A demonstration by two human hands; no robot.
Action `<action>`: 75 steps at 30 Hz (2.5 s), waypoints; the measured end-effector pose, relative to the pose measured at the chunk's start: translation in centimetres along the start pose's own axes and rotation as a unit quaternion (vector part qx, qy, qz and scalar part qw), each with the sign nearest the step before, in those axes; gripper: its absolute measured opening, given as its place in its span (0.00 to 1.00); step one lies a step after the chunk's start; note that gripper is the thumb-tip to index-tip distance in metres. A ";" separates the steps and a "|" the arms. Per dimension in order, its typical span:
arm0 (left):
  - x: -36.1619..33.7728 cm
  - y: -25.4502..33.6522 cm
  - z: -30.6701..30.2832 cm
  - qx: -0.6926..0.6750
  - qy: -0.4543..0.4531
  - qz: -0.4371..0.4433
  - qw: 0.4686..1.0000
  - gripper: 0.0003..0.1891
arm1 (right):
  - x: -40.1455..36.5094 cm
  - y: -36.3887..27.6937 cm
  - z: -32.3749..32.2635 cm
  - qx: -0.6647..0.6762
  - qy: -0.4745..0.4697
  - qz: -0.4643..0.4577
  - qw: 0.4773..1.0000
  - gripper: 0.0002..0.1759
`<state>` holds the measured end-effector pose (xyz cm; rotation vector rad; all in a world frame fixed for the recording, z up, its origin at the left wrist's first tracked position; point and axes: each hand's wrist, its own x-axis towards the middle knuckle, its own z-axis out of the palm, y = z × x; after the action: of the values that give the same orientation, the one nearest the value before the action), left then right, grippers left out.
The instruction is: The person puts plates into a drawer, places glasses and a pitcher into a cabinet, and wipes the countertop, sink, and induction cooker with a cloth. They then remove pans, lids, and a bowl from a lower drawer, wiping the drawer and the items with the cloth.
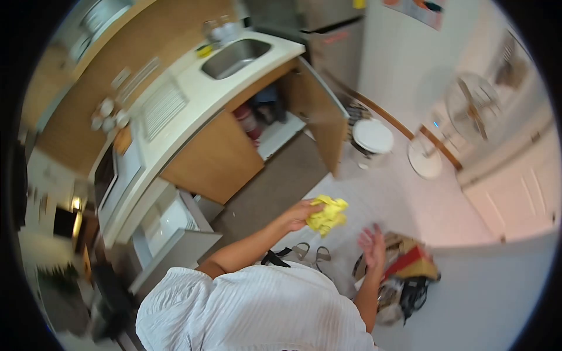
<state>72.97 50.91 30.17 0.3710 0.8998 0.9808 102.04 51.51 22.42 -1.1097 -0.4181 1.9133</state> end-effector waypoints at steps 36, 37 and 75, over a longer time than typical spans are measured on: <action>-18.4 33.0 -46.2 0.515 0.683 0.320 0.407 0.04 | 31.3 23.0 73.7 -0.713 -0.407 -0.502 0.272 0.23; -18.3 33.0 -46.2 0.524 0.680 0.322 0.400 0.04 | 33.7 21.0 73.6 -0.716 -0.373 -0.504 0.308 0.23; 11.3 55.4 -41.2 0.368 0.588 0.342 0.634 0.10 | 69.3 5.8 105.5 -0.645 -0.254 -0.675 0.252 0.17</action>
<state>12.25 85.26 35.54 0.8275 2.5454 1.5406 -4.30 117.66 39.22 -0.2175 -2.5168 -0.2461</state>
